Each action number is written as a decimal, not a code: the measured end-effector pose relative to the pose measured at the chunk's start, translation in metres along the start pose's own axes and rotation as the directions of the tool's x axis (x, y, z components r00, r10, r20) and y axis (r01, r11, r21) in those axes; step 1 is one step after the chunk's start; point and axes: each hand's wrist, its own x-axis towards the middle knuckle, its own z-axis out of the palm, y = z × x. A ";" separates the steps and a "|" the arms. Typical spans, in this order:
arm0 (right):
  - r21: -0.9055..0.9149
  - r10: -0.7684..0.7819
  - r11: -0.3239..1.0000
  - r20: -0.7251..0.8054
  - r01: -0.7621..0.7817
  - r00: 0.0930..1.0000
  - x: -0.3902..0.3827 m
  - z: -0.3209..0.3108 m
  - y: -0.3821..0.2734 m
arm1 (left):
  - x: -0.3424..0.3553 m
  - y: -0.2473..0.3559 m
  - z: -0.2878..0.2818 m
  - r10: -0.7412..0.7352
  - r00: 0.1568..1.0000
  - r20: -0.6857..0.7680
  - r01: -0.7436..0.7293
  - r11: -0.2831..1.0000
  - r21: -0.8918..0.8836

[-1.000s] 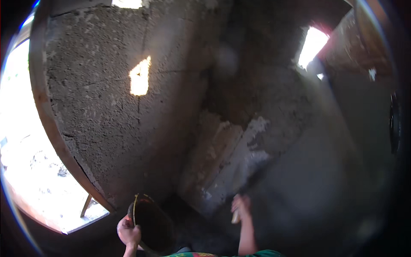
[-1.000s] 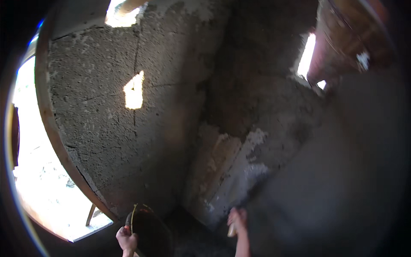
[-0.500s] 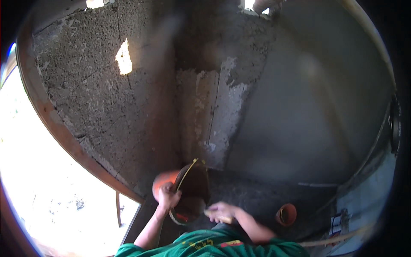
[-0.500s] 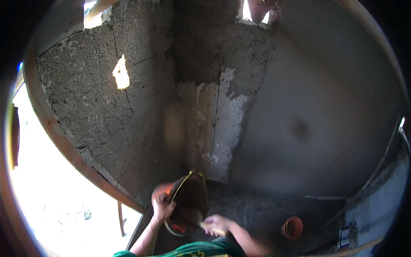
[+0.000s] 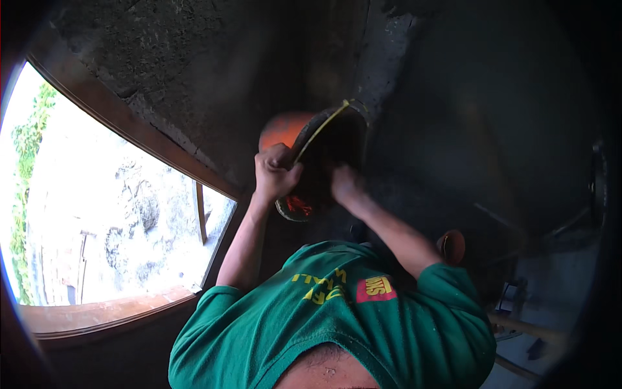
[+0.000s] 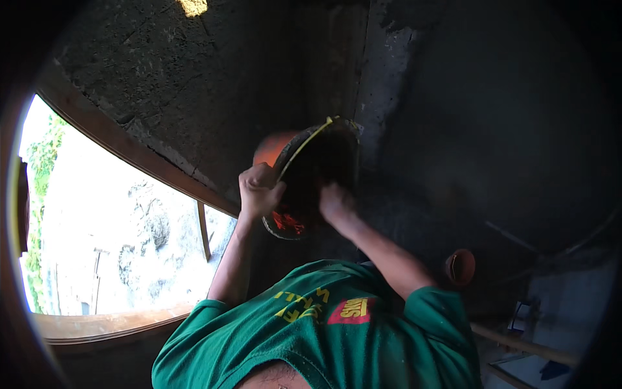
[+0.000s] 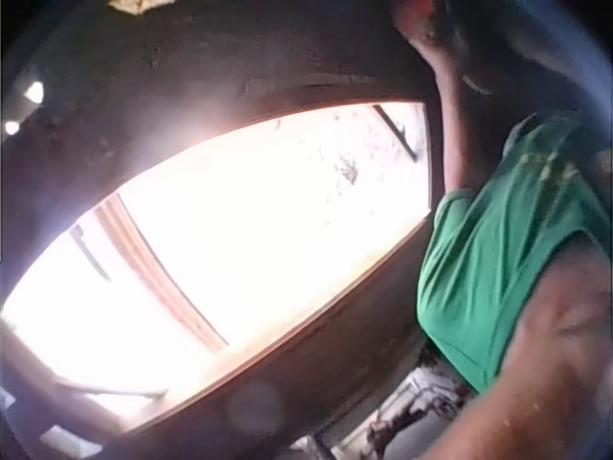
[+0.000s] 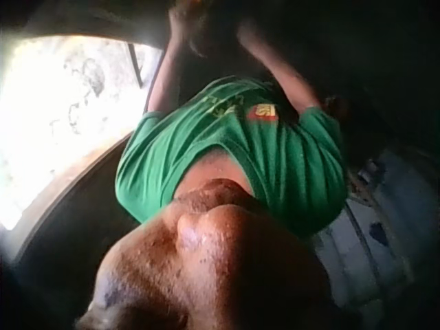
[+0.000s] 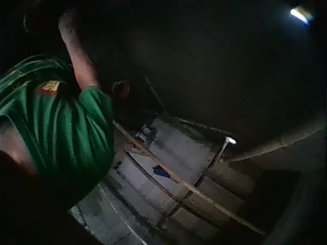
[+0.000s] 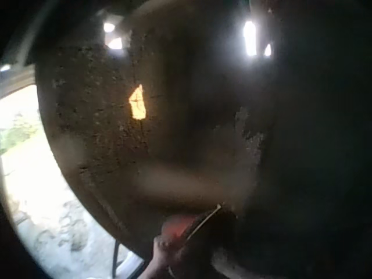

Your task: The person plasters a wall by repeatedly scooping mortar from a bucket with a trowel and applying and smoothing it across the wall surface.

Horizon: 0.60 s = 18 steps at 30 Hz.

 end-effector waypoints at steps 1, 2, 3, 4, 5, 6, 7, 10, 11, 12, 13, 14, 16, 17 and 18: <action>-0.096 -0.055 0.994 0.024 0.057 0.998 0.000 0.019 -0.002 | 0.002 0.003 -0.003 -0.028 1.000 0.000 0.028 0.999 -0.036; 0.083 0.042 0.995 0.158 -0.056 0.986 -0.012 0.001 -0.024 | -0.004 -0.003 -0.011 -0.071 0.997 -0.019 0.071 0.997 0.024; 0.030 -0.069 0.998 0.330 0.062 0.942 -0.017 -0.017 -0.030 | -0.007 -0.002 -0.019 -0.144 0.989 -0.034 0.146 0.987 0.063; 0.062 -0.107 0.994 0.411 0.089 0.905 -0.015 -0.036 -0.032 | -0.014 -0.006 -0.026 -0.138 0.985 -0.108 0.146 0.986 0.074; 0.097 -0.038 0.995 0.353 0.004 0.935 -0.009 -0.041 -0.026 | -0.013 0.006 -0.028 -0.177 0.981 -0.085 0.183 0.980 0.073; 0.137 0.032 0.988 0.299 -0.076 0.954 -0.006 -0.041 -0.023 | -0.019 0.007 -0.028 -0.173 0.982 -0.078 0.181 0.978 0.108; 0.124 0.051 0.988 0.286 -0.090 0.957 -0.003 -0.029 -0.024 | -0.023 0.011 -0.028 -0.179 0.982 -0.055 0.184 0.976 0.118; -0.006 -0.077 0.997 0.055 0.078 0.995 -0.001 0.049 -0.022 | -0.032 0.015 -0.027 -0.113 0.992 -0.050 0.119 0.982 0.147; 0.005 -0.222 0.975 -0.034 0.223 0.974 -0.006 0.083 -0.022 | -0.034 0.013 -0.029 -0.128 0.991 -0.030 0.132 0.977 0.170; 0.000 -0.366 0.930 -0.124 0.369 0.922 -0.001 0.097 -0.022 | -0.036 0.008 -0.034 -0.121 0.992 -0.040 0.126 0.977 0.174; -0.011 -0.372 0.927 -0.130 0.374 0.919 0.005 0.065 -0.020 | -0.035 0.002 -0.036 -0.122 0.991 -0.052 0.130 0.977 0.167; 0.192 -0.315 0.932 0.007 0.308 0.949 -0.001 0.002 -0.021 | -0.044 -0.001 -0.038 -0.154 0.985 -0.084 0.166 0.972 0.166; 0.352 -0.139 0.930 0.085 0.101 0.987 -0.011 -0.050 -0.009 | -0.045 0.008 -0.042 -0.200 0.973 -0.116 0.217 0.961 0.169; 0.180 -0.052 0.982 0.012 0.049 0.999 -0.012 -0.046 0.007 | -0.041 0.010 -0.044 -0.224 0.967 -0.119 0.242 0.955 0.171; 0.032 -0.138 0.990 0.024 0.137 0.990 -0.019 -0.047 0.015 | -0.041 0.006 -0.042 -0.202 0.973 -0.112 0.219 0.960 0.176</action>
